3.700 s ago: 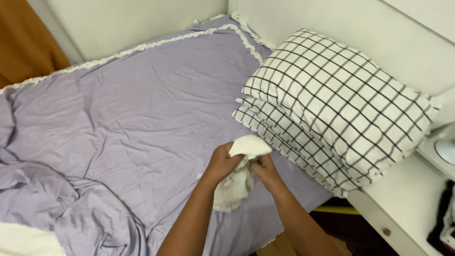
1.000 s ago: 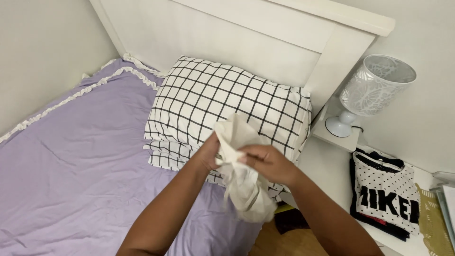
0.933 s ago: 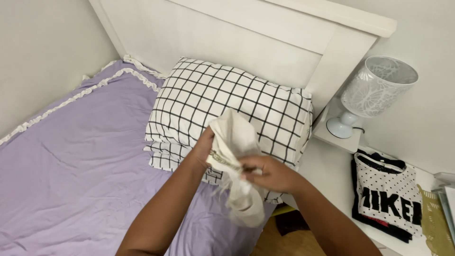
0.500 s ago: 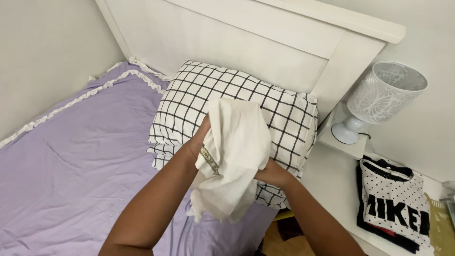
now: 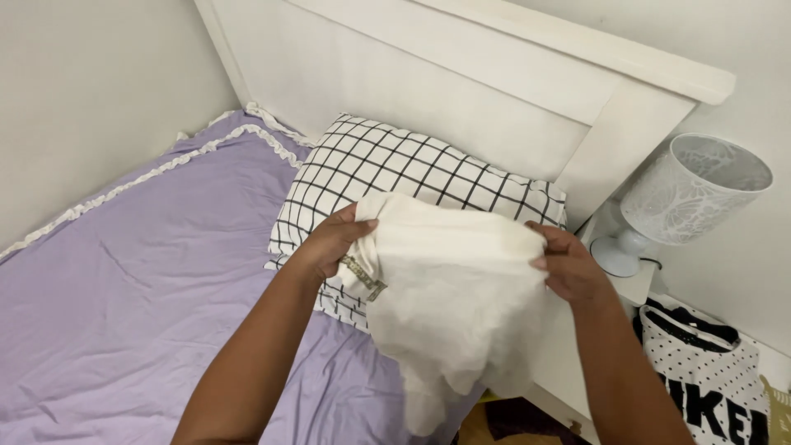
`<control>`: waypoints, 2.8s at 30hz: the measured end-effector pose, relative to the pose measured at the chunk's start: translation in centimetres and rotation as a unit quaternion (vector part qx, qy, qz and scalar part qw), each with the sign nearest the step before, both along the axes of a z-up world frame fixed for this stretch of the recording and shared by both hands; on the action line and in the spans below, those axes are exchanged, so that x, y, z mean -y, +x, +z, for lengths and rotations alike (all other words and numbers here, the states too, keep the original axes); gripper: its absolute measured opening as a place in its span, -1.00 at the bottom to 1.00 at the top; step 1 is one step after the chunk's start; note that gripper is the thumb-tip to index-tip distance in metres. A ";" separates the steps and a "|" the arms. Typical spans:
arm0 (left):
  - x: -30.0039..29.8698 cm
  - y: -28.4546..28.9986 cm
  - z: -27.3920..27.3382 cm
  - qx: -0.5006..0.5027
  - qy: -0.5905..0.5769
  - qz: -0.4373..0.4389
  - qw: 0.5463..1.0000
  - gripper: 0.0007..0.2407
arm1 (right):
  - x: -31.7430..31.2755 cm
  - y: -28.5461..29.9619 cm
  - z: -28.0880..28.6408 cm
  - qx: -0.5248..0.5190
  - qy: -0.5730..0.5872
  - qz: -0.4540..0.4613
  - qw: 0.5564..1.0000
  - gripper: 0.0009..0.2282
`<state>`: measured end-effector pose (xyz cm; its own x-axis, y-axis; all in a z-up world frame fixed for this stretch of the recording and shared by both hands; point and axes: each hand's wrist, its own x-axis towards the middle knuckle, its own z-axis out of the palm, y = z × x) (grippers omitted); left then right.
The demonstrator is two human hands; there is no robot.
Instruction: The person folds a white t-shirt on a bedside table and places it on a stack of clothes. Then, the person removes a pillow from a checkered pillowcase, folds the empty case, and places it on the bed.
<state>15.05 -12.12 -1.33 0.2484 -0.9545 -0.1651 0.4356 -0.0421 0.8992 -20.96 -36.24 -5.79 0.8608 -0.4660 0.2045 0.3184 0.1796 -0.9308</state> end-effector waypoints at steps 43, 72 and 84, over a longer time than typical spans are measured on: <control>7.3 13.1 8.8 -0.095 -0.476 0.206 0.850 -0.82 | 5.0 5.4 12.3 -0.110 -0.647 -0.378 0.653 -0.43; 3.0 16.1 -18.6 0.090 -0.039 0.248 0.964 -0.79 | -0.5 1.1 -4.7 -0.552 -0.569 -0.043 0.608 -0.66; -2.3 13.9 -25.6 0.482 0.261 -0.165 0.820 -0.54 | -3.1 -1.2 -6.0 -0.532 -0.511 -0.104 0.666 -0.77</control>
<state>28.95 -9.77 -26.95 0.2470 -0.8575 -0.4513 -0.5788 -0.5041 0.6411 -22.20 -33.11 -11.82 0.7097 -0.6841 -0.1681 -0.7019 -0.6666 -0.2508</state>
